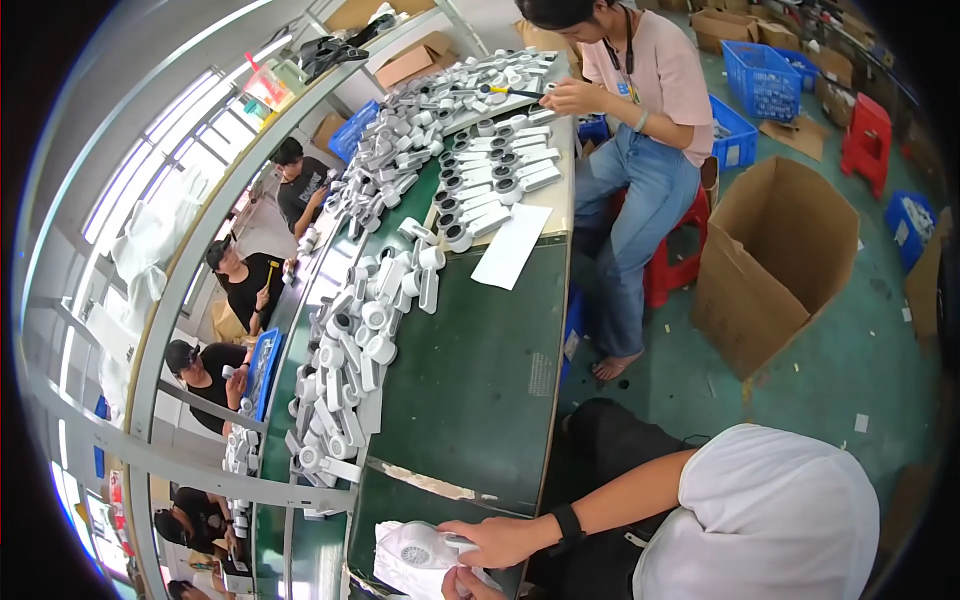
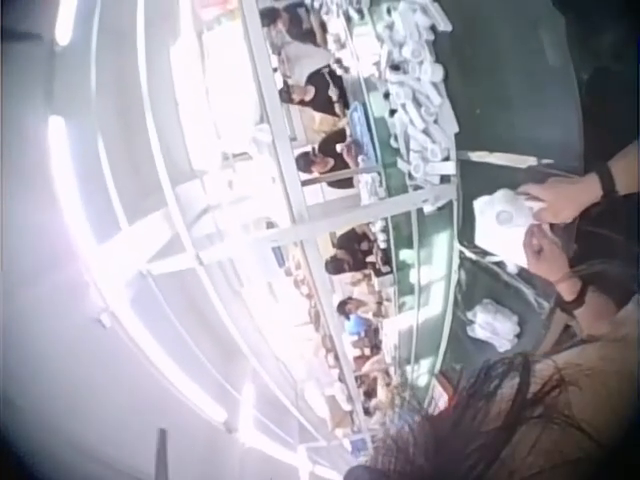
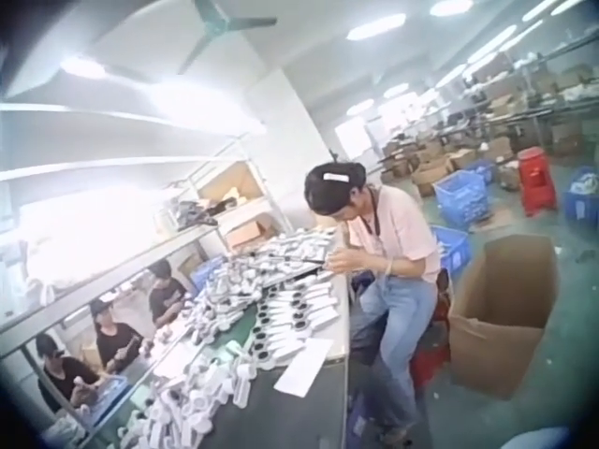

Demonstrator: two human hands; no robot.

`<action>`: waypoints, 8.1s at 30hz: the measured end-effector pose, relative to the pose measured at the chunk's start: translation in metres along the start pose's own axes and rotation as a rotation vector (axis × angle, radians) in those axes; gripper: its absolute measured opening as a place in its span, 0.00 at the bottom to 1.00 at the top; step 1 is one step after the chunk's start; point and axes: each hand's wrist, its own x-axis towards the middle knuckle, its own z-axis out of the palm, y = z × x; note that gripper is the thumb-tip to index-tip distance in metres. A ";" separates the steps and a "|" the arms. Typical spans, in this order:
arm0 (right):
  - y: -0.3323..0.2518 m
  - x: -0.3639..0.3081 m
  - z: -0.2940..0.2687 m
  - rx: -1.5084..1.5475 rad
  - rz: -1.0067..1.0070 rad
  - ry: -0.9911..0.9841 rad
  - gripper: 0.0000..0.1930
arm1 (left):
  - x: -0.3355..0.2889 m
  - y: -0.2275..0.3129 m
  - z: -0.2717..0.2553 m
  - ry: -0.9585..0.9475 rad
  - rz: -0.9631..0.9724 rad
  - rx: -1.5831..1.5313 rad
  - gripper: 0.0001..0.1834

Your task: The person packages handheld fans by hand, picking up a fan, sliding it into a plastic bag, and placing the bagged fan into a cardboard box. This process is repeated for several fans, with the person occasionally reaching for more fans from a pile on the assembly table.

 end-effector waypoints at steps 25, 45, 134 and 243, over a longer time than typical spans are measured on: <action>-0.021 -0.006 0.001 -0.072 -0.033 0.171 0.30 | 0.006 -0.037 -0.001 0.066 -0.309 -0.671 0.19; -0.028 0.003 0.026 -0.260 -0.233 0.378 0.16 | -0.009 -0.051 0.005 -0.241 -0.442 -0.994 0.24; -0.007 -0.015 0.028 -0.053 -0.489 0.324 0.19 | 0.000 -0.034 -0.026 0.218 -0.458 -0.903 0.24; -0.039 0.017 -0.001 -0.370 -0.435 0.052 0.14 | -0.019 -0.058 -0.108 1.198 -0.204 -0.072 0.16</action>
